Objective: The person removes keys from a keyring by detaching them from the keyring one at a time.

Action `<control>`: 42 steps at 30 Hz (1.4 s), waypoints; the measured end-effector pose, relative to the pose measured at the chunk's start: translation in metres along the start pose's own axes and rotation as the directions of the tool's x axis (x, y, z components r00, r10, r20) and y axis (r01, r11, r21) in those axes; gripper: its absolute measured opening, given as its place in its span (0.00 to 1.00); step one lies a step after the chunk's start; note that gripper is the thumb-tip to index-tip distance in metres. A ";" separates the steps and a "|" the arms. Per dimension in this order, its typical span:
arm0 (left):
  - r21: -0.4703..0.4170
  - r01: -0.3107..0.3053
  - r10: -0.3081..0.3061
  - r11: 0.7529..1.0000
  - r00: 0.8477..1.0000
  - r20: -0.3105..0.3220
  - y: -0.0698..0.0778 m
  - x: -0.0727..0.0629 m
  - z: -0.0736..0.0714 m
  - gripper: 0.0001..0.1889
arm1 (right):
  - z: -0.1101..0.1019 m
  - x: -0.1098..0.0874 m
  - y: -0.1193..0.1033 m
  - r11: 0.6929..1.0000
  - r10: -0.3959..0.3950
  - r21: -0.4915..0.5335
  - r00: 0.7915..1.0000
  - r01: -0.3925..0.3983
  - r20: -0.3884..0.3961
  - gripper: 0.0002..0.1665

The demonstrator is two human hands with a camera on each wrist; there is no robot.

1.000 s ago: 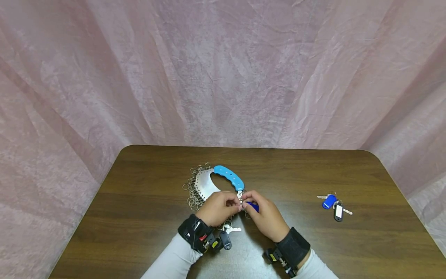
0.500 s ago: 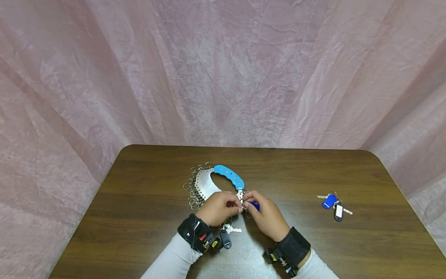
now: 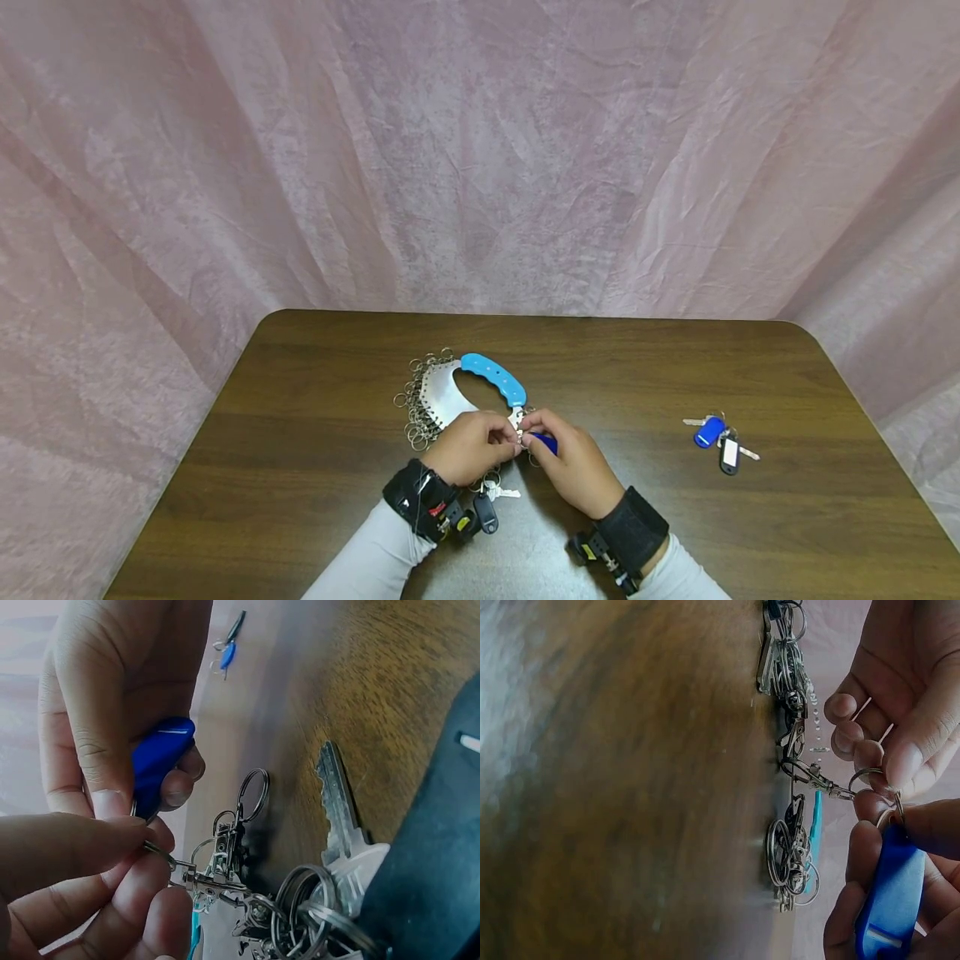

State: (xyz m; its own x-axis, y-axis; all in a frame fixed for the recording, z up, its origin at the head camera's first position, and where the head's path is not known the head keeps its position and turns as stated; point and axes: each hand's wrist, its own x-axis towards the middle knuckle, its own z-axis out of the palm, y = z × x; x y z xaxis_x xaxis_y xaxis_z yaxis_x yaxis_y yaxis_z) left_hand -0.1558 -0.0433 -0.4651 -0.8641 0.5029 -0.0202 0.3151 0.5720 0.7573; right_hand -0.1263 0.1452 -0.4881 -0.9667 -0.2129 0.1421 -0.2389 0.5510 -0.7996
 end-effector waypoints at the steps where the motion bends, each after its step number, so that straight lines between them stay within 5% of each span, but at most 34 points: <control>1: 0.003 -0.001 0.001 1.000 1.000 -0.001 0.000 0.000 0.000 0.04 | 0.000 0.000 0.000 1.000 -0.008 -0.001 1.000 0.008 0.002 0.08; 23: 0.008 -0.024 0.024 1.000 1.000 -0.005 0.001 0.000 -0.004 0.03 | -0.001 0.001 -0.003 0.999 -0.026 -0.022 1.000 0.026 -0.008 0.08; 42: -0.025 0.052 -0.053 0.998 0.998 -0.021 -0.003 0.002 0.001 0.03 | 0.001 0.000 -0.001 1.000 0.012 0.001 1.000 -0.012 0.002 0.08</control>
State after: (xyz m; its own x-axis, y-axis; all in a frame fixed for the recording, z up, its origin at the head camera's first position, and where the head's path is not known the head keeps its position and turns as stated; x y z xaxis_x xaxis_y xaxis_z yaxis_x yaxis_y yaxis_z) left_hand -0.1579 -0.0438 -0.4684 -0.8877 0.4581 -0.0464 0.2596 0.5810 0.7714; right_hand -0.1263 0.1440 -0.4877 -0.9694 -0.2078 0.1310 -0.2269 0.5529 -0.8018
